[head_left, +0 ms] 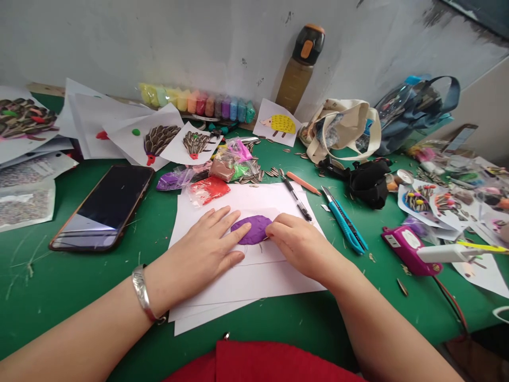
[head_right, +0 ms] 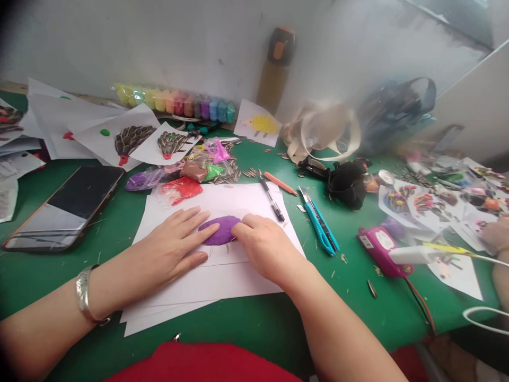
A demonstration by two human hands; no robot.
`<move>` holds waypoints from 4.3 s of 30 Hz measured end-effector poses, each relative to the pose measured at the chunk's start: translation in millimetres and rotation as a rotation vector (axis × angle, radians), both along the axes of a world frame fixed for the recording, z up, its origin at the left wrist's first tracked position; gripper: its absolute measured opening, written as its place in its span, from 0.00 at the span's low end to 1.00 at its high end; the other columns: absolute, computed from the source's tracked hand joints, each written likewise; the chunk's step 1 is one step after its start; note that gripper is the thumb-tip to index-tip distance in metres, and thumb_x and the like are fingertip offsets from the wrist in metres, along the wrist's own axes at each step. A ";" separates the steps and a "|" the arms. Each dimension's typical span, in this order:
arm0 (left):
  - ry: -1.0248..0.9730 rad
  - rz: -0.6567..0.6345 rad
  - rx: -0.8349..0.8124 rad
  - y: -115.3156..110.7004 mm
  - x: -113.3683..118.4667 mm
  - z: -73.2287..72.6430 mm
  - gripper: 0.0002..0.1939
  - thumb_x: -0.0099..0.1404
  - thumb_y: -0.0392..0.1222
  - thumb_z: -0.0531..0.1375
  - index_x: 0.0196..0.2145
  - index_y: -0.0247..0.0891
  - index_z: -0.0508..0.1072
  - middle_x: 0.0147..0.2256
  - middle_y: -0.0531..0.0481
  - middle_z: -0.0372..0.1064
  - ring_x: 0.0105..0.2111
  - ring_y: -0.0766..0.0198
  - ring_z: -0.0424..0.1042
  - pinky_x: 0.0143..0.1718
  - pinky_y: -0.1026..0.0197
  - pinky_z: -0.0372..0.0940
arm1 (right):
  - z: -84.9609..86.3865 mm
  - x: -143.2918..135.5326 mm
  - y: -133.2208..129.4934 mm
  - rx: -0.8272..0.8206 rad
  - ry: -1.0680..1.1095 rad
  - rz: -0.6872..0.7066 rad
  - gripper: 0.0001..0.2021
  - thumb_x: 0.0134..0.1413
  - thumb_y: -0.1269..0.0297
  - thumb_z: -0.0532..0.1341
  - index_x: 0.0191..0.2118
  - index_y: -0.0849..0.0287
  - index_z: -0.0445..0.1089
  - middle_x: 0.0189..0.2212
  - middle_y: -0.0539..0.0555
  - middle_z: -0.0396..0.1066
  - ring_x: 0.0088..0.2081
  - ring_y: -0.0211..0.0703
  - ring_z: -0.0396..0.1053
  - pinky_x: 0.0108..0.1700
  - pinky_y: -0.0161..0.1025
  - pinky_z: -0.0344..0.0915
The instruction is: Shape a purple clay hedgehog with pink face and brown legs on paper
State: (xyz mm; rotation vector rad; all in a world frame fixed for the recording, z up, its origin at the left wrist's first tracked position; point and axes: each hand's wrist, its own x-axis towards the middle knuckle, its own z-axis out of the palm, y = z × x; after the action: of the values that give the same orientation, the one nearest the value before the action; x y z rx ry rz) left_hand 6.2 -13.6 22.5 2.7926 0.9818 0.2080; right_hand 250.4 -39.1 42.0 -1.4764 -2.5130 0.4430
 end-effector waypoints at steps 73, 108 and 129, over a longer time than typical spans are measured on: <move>-0.036 0.017 -0.033 0.6 -1.4 -0.3 0.24 0.72 0.51 0.51 0.62 0.42 0.64 0.65 0.39 0.55 0.65 0.42 0.52 0.62 0.37 0.54 | -1.7 9.3 3.3 -0.084 0.061 -0.320 0.09 0.63 0.67 0.52 0.37 0.56 0.69 0.32 0.52 0.73 0.34 0.42 0.69 0.35 0.36 0.58; -0.025 0.017 -0.029 -0.6 -1.0 -2.1 0.24 0.71 0.50 0.53 0.62 0.42 0.65 0.65 0.38 0.55 0.65 0.41 0.53 0.62 0.36 0.53 | -13.1 -6.2 9.3 -0.047 0.097 -0.419 0.05 0.56 0.69 0.53 0.31 0.54 0.63 0.23 0.47 0.67 0.26 0.39 0.62 0.29 0.35 0.54; -0.019 0.018 0.000 0.0 -1.8 -4.6 0.24 0.71 0.50 0.53 0.62 0.43 0.64 0.65 0.38 0.55 0.64 0.41 0.53 0.62 0.38 0.54 | -20.5 -2.2 19.2 0.042 0.098 -0.260 0.08 0.62 0.70 0.53 0.36 0.56 0.69 0.33 0.52 0.71 0.35 0.42 0.68 0.38 0.36 0.58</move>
State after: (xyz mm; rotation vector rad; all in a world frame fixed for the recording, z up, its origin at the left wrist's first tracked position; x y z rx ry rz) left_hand 4.4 -13.6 18.0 2.7772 1.0026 0.2361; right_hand 248.2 -19.9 21.5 -1.6913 -2.2027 0.4050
